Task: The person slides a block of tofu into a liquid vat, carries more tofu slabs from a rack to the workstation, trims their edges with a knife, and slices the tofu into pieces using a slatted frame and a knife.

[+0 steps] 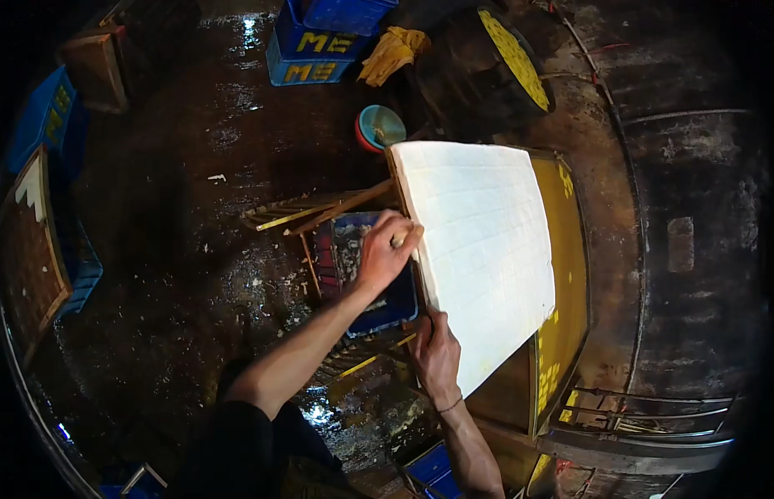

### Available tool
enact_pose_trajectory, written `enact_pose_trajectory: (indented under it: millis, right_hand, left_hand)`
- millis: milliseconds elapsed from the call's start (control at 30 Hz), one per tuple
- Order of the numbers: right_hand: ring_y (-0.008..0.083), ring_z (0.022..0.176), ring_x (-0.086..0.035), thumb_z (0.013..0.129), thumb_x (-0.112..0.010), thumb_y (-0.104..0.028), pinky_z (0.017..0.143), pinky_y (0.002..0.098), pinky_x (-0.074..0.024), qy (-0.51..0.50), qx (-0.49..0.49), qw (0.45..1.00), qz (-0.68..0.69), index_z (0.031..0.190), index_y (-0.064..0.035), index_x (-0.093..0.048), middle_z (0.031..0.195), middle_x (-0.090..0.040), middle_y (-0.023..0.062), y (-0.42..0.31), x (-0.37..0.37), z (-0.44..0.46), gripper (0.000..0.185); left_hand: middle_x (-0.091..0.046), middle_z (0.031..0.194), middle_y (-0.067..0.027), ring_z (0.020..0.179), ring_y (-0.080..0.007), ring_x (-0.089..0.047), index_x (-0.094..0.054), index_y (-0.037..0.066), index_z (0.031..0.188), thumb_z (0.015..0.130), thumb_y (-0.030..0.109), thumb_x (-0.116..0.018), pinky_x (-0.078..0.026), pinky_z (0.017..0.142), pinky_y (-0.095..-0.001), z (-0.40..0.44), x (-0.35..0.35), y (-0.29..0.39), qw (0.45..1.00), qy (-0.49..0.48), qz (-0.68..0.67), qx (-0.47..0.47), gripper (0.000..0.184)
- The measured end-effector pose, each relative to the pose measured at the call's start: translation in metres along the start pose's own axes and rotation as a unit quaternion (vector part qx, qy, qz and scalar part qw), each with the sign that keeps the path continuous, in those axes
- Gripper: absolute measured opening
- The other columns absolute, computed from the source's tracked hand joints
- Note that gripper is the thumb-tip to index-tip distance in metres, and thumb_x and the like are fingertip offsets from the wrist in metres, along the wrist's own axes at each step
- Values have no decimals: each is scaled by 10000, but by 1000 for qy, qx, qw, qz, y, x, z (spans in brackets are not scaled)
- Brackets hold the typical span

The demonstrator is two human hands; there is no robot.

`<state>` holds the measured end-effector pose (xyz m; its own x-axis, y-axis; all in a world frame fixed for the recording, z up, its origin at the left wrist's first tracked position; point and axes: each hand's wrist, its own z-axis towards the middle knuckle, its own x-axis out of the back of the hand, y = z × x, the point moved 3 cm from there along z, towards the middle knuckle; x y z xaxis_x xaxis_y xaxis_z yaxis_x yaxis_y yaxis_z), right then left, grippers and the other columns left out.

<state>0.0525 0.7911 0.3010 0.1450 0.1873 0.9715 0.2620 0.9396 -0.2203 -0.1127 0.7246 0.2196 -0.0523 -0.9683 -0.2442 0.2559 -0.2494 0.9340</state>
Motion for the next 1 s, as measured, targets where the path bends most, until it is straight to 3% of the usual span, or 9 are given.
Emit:
enact_pose_trajectory:
  millis: [433,567,600,700,767,833,900,967,1000]
  right_hand:
    - [399,778,-642,864,-597,-26,617,458,-521,-25,-12,999,23,1182,-40,-544,917,-637,216,92,41,-181,322]
    - [409,760,-631,882,-593,-49,617,464,-508,5,-18,992,123,1137,-34,-564,933,-628,208,111,22,-209,258]
    - [420,809,-635,901,-581,-64,655,458,-515,-18,-20,989,143,1129,-26,-559,946,-632,231,110,15,-216,233]
    - [444,849,-631,946,-547,-149,683,447,-510,-81,-142,963,214,1114,-44,-555,883,-637,250,94,-1,-242,198]
    - [333,737,-667,953,-553,-161,647,390,-497,-12,-190,940,283,1104,-36,-563,815,-633,225,86,-5,-257,196]
    - [448,837,-632,946,-561,-160,673,416,-505,20,-283,895,346,1098,-50,-555,839,-633,240,78,2,-269,188]
    - [360,783,-681,943,-573,-170,666,372,-501,88,-327,869,360,1118,-55,-566,798,-633,211,83,12,-285,209]
    - [228,723,-674,945,-578,-173,664,338,-500,76,-363,853,367,1150,-60,-579,790,-636,189,91,39,-300,234]
    - [137,714,-628,946,-581,-167,660,306,-489,76,-375,844,377,1181,-68,-588,766,-626,157,96,50,-309,256]
  left_hand:
    - [-556,809,-109,702,-250,-565,-600,-20,865,868,96,-675,-451,631,-347,-212,-56,42,998,32,17,44,139]
    - [-569,806,-60,731,-192,-562,-602,51,981,963,297,-567,-441,653,-310,-284,-76,38,953,51,-92,285,249]
    - [-553,747,-12,668,-134,-535,-585,100,957,982,444,-476,-422,589,-261,-301,-84,32,842,184,-211,461,362]
    - [-503,646,9,501,-122,-473,-521,143,842,951,561,-442,-353,430,-235,-328,-61,8,757,111,-263,588,439]
    - [-475,620,5,440,-142,-442,-509,154,836,947,563,-435,-313,368,-254,-347,-51,-62,682,88,-226,690,430]
    - [-501,818,-33,674,-195,-525,-500,152,984,935,566,-420,-449,564,-350,-322,-47,-121,725,36,-172,666,425]
    - [-554,1206,-109,955,-294,-574,-476,152,1313,943,607,-367,-531,763,-486,-296,-32,-218,766,-36,-68,638,597]
    - [-482,1375,-96,1166,-262,-527,-441,114,1382,898,630,-434,-491,902,-475,-217,1,-218,917,-123,-202,320,708]
    - [-554,1287,-92,1118,-259,-555,-522,83,1303,916,506,-453,-488,898,-453,-173,13,-174,935,-36,-66,348,577]
